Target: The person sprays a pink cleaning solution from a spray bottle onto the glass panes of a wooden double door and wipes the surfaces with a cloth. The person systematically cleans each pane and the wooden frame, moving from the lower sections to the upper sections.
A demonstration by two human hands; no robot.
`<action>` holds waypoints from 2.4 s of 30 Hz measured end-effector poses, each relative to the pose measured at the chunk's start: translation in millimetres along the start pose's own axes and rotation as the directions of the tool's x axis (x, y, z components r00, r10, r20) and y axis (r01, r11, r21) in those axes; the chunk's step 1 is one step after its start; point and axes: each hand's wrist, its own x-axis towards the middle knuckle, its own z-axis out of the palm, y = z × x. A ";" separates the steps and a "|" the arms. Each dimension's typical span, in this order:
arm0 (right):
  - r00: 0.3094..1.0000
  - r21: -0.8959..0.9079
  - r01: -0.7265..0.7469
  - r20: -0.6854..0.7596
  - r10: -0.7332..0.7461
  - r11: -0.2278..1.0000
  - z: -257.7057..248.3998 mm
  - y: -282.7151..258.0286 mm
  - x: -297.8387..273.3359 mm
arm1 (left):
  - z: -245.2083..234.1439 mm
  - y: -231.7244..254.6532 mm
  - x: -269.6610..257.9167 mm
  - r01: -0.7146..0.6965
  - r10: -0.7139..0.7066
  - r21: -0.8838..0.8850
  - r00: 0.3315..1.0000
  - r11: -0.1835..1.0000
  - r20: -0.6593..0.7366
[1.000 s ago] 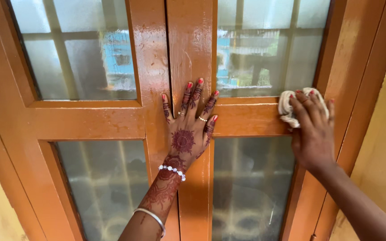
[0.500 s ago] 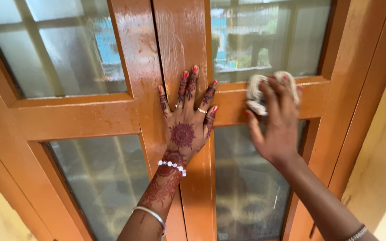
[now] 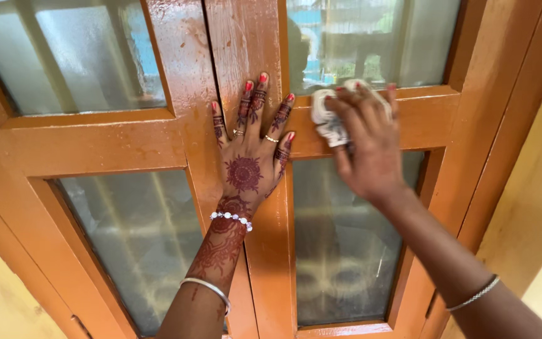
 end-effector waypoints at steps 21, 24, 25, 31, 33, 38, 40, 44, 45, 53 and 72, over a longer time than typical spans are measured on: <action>0.977 0.070 -0.172 -0.112 0.179 0.983 5.5 -1.6 -6.4 | 7.0 3.3 -7.5 0.038 -0.037 -0.008 0.999 0.999 0.037; 0.990 0.116 -0.107 -0.075 0.116 0.987 18.6 -30.9 6.5 | 7.7 1.7 -8.4 0.025 -0.025 -0.008 0.999 1.000 0.021; 0.993 0.132 -0.101 -0.045 0.108 0.986 21.0 -36.6 8.6 | 7.8 1.0 -8.5 0.019 -0.019 -0.008 1.000 1.000 0.011; 0.998 0.036 0.005 0.066 -0.008 0.999 23.0 -21.4 5.4 | 7.9 -1.7 -10.6 0.012 -0.011 -0.009 1.000 1.000 0.025; 0.998 0.005 0.041 0.045 -0.041 0.999 15.5 -6.1 -2.8 | 8.0 -1.4 -12.4 0.016 -0.016 -0.018 1.000 1.000 -0.003; 0.999 -0.004 -0.044 -0.019 0.044 0.999 -6.8 19.9 -18.1 | 7.2 -1.5 -16.5 0.013 -0.013 -0.040 1.000 0.999 -0.010; 0.995 0.048 -0.089 -0.048 0.092 0.995 -8.8 20.3 -20.8 | 7.3 -1.5 -17.5 0.011 -0.012 -0.055 1.000 0.998 -0.019; 0.977 0.174 -0.174 -0.089 0.192 0.969 -2.1 8.9 -17.4 | 5.8 -3.4 -20.2 -0.006 -0.001 -0.126 0.999 0.992 -0.052; 0.972 0.201 -0.190 -0.101 0.213 0.961 1.2 5.4 -14.1 | 5.4 -4.5 -21.6 -0.018 0.007 -0.157 0.998 0.987 -0.067; 0.997 0.407 -0.019 -0.059 0.048 0.913 39.7 -34.3 5.8 | 4.9 -33.9 -64.4 -0.097 0.110 -0.205 0.993 0.974 0.052; 0.853 0.330 0.364 0.256 -0.454 0.871 103.4 -79.6 -148.3 | 9.4 -78.0 -136.0 -0.042 0.054 -0.075 0.985 0.996 0.166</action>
